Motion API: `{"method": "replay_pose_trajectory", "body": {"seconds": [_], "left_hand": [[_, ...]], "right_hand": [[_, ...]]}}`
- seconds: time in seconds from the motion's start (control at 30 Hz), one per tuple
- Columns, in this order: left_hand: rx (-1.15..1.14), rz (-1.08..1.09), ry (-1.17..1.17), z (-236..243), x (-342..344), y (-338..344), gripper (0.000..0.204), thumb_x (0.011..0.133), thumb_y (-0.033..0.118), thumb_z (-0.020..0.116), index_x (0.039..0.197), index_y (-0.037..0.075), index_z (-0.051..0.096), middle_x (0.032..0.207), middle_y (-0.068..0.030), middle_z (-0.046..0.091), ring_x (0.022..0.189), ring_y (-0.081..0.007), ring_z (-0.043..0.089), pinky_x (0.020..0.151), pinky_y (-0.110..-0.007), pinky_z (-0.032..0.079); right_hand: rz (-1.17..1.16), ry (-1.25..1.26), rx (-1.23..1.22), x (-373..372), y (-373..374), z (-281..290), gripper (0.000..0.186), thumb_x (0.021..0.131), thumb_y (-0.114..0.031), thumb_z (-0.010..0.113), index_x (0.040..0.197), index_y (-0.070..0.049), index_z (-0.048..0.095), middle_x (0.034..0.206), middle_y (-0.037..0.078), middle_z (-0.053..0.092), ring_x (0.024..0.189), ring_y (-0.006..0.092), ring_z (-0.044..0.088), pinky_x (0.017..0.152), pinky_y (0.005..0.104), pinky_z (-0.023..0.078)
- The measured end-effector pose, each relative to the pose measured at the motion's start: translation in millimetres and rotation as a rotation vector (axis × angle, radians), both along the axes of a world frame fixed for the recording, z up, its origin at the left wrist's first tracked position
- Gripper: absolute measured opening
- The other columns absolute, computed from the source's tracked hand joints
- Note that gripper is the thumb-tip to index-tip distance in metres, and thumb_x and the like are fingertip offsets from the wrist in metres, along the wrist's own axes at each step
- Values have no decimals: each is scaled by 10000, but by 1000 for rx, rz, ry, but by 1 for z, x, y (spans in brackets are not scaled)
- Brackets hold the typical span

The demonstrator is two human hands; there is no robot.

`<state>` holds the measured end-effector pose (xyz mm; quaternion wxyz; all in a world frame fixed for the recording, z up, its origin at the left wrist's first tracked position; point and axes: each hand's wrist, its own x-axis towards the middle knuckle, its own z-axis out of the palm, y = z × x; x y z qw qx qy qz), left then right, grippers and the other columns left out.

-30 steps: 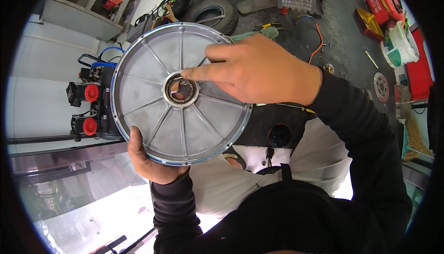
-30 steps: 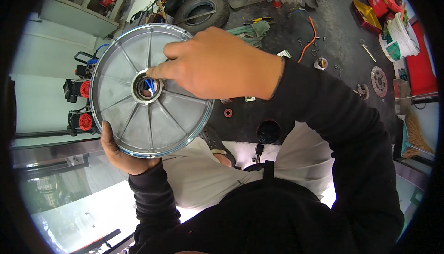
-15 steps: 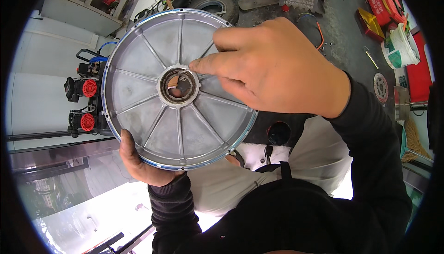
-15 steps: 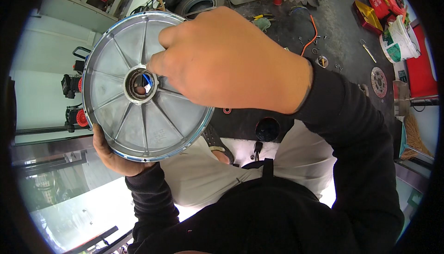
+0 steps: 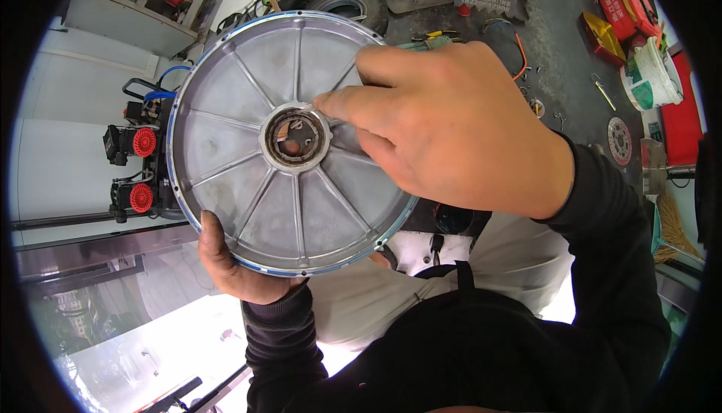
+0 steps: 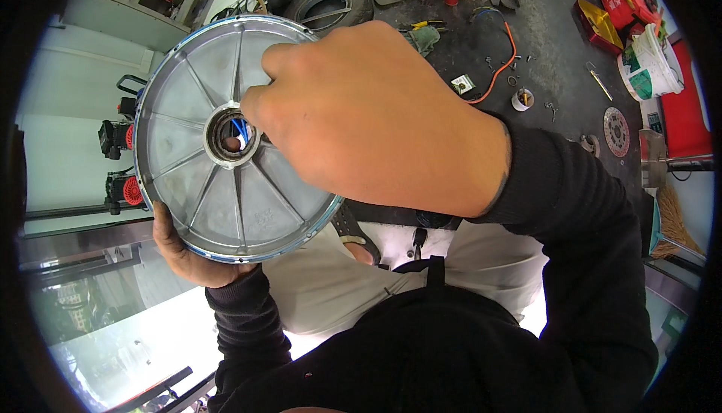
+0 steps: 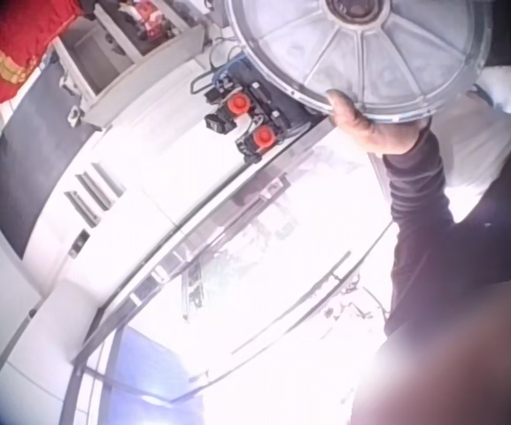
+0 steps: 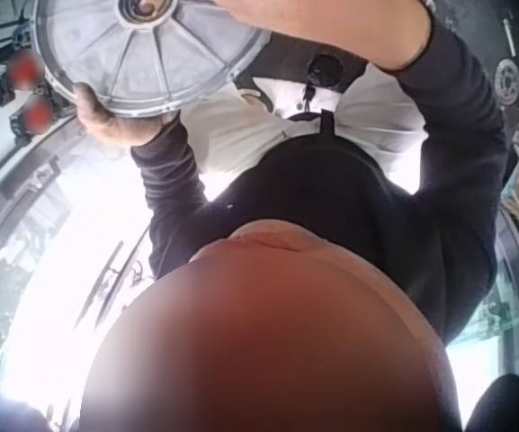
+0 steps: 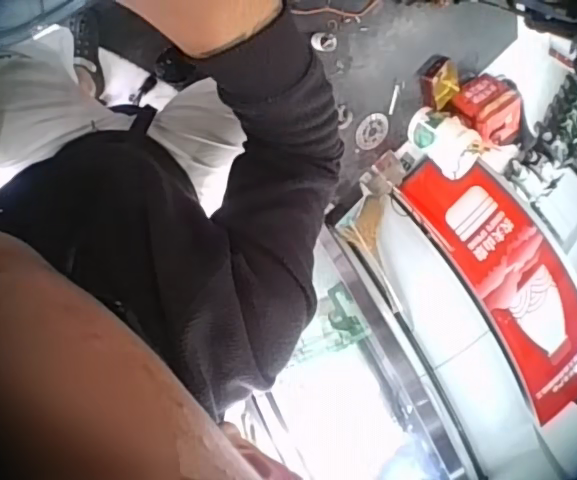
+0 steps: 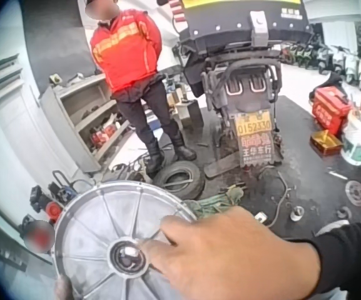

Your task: The person is repairing a motor by removing a bearing from a circular metal part using a screwdriver. They repeatedly pry at the bearing, flip the part over, and continue the removal process.

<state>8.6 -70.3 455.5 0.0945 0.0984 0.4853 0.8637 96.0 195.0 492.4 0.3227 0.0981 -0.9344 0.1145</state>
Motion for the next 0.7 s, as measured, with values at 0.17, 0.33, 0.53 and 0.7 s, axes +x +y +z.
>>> {"method": "replay_pose_trajectory", "body": {"seconds": [0.17, 0.33, 0.53, 0.7], "left_hand": [[13, -58, -28, 4, 0, 5, 575, 1065, 422, 569, 1458, 2, 579, 1465, -209, 625, 1308, -354, 645, 1106, -531, 541], [-42, 27, -56, 7, 1, 10, 628, 1065, 446, 564, 1456, -46, 562, 1421, -216, 658, 1265, -327, 671, 1103, -490, 533], [-92, 118, -76, 11, 1, 13, 649, 1046, 466, 580, 1472, -23, 554, 1451, -211, 635, 1286, -334, 660, 1094, -499, 544], [-97, 100, -23, 2, 3, 8, 590, 1058, 451, 562, 1485, 43, 566, 1500, -199, 599, 1326, -350, 634, 1101, -532, 543]], "right_hand": [[32, -6, -41, -5, 2, -5, 303, 801, -117, 826, 1100, -154, 799, 836, 18, 590, 639, 245, 654, 536, 370, 495], [86, 4, -94, -12, 5, -9, 284, 821, -96, 800, 1098, -158, 803, 831, 24, 596, 650, 255, 656, 551, 380, 508], [114, -36, -166, -14, 9, -7, 230, 855, -95, 771, 1076, -144, 811, 787, 32, 614, 654, 263, 659, 571, 388, 519], [107, 27, -136, -7, 7, -5, 198, 859, -103, 766, 1049, -131, 817, 777, 35, 632, 663, 269, 668, 594, 387, 532]]}}
